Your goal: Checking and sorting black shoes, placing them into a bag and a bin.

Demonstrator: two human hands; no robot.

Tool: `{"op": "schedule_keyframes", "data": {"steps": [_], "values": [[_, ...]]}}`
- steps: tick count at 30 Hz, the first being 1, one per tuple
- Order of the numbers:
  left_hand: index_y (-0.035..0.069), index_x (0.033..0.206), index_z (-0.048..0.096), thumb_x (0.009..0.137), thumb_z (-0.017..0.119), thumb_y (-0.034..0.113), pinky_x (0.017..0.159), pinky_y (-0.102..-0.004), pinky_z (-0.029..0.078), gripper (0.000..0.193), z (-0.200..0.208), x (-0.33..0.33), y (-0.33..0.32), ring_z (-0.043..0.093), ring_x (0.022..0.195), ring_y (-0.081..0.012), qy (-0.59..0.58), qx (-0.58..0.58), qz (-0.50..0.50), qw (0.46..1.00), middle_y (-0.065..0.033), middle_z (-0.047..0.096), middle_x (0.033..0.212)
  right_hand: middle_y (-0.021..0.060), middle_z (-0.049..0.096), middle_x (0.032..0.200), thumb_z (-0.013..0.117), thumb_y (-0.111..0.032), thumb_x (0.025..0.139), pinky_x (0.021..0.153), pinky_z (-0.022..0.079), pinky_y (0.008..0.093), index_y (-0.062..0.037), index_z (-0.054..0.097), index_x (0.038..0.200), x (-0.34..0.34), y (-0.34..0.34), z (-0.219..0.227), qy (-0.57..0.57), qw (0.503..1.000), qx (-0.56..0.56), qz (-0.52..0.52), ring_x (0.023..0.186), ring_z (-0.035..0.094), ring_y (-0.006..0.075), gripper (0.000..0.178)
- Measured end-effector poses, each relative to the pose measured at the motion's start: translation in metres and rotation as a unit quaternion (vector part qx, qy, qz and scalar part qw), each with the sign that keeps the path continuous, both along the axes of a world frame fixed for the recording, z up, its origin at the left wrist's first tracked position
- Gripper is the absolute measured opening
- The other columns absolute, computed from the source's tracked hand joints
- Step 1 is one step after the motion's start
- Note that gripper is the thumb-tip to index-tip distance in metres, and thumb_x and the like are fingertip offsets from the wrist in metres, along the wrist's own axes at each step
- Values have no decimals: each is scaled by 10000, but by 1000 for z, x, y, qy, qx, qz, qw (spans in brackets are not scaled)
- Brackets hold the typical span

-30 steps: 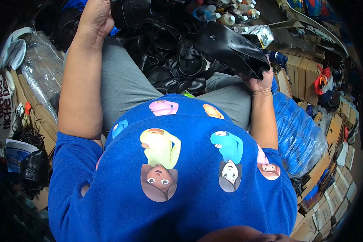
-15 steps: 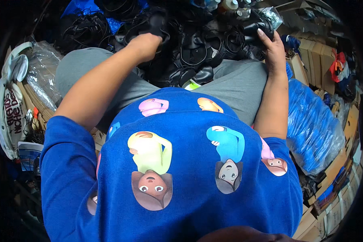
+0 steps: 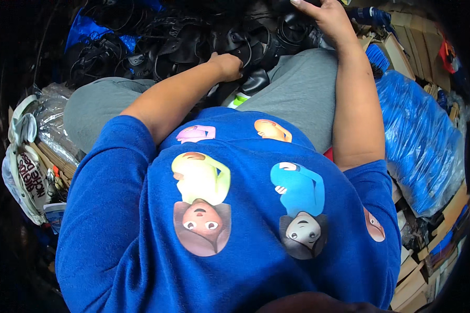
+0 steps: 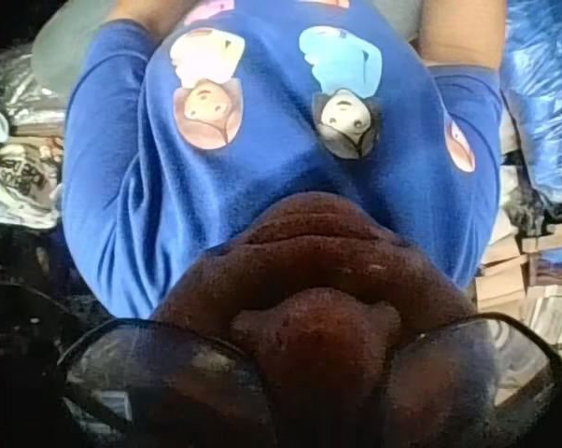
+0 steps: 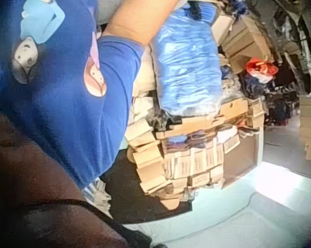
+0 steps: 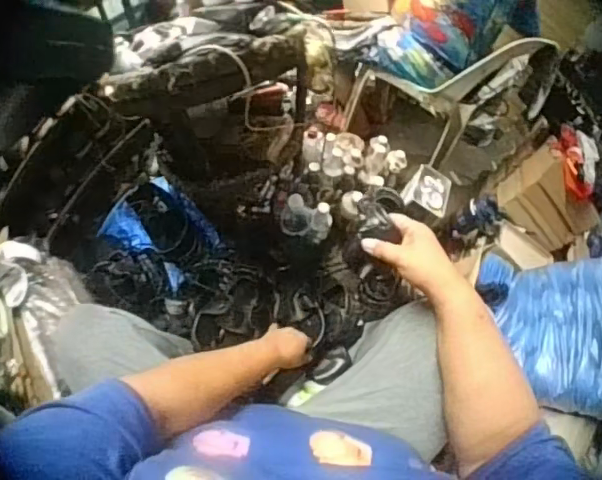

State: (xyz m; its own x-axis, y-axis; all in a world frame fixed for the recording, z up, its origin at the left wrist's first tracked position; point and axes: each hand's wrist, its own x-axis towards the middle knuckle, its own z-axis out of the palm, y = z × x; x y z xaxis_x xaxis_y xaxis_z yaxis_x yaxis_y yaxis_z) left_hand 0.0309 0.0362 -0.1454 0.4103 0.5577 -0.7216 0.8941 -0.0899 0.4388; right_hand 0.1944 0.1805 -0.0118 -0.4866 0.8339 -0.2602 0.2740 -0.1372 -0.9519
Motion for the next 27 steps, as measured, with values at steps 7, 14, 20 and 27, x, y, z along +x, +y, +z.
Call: {"op": "schedule_keyframes", "data": {"steps": [7,14,20,27], "values": [[-7,881,619,850,519,253,794,-311,442,280,45,-41,17,571,859,-156,-370,54,481,793,-62,638,894,32,624,903,656,-96,778,745,464,260,8,582,1026,25,11,2,15,997,33,-61,800,569,115,279],[-7,1112,545,910,429,296,857,-411,492,383,135,-100,-15,606,949,-279,-659,-221,637,334,-171,600,1076,30,623,916,650,-102,783,754,460,262,6,586,1019,27,10,2,75,993,60,-72,806,567,123,268],[-12,1139,528,907,401,311,897,-487,460,418,132,-118,-50,572,1022,-342,-728,-277,565,274,-214,572,1113,27,624,914,649,-101,783,740,466,268,2,586,1020,29,5,6,96,991,45,-79,796,574,125,266],[16,1124,556,888,428,338,915,-485,444,419,137,-128,-53,574,1019,-335,-713,-223,601,284,-179,575,1137,29,631,865,658,-118,784,721,469,267,-5,601,971,30,6,-3,37,997,50,-44,783,575,121,226]]}}
